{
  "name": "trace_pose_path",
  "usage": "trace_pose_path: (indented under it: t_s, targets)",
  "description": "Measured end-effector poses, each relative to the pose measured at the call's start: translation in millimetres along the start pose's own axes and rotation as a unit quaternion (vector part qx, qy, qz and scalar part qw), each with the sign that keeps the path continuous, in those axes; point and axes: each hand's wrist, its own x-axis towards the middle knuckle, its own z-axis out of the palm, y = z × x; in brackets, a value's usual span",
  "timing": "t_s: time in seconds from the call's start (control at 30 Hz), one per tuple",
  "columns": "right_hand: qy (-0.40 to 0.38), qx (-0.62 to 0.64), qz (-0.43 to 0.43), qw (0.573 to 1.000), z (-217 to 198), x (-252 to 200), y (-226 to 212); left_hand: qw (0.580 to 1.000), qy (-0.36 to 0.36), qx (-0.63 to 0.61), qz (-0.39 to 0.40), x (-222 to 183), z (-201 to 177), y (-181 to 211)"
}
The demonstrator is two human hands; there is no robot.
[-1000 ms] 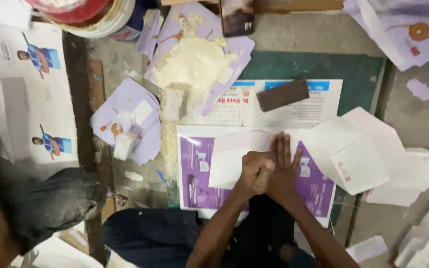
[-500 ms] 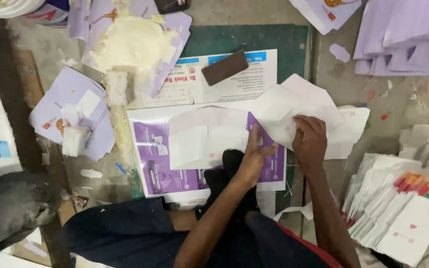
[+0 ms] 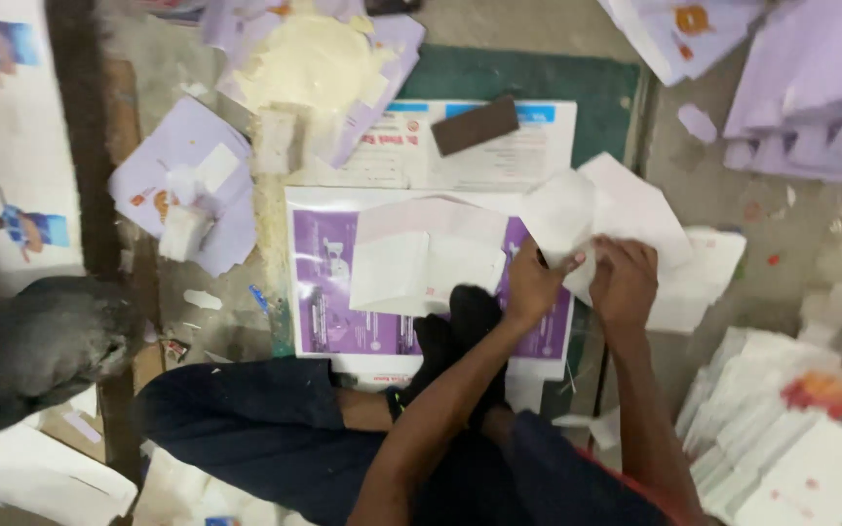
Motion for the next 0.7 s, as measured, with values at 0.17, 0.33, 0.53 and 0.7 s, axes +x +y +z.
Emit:
trace_pose_path:
  t_s: [0.17, 0.33, 0.53, 0.7]
  targets:
    - [-0.068, 0.109, 0.118, 0.985, -35, 29, 16, 0.992, -0.003, 0.122, -0.03, -9, -23, 46]
    - [-0.108, 0.384, 0.133, 0.907, -77, 56, 13, 0.985, -0.113, -0.078, 0.105, -47, -107, 80]
    - [-0.359, 0.316, 0.221, 0.85, -60, 55, -79, 0.989, 0.043, 0.12, 0.075, -82, -152, 109]
    - [-0.332, 0.17, 0.101, 0.922, -65, 50, -97, 0.981, 0.076, -0.168, -0.063, -81, -160, 90]
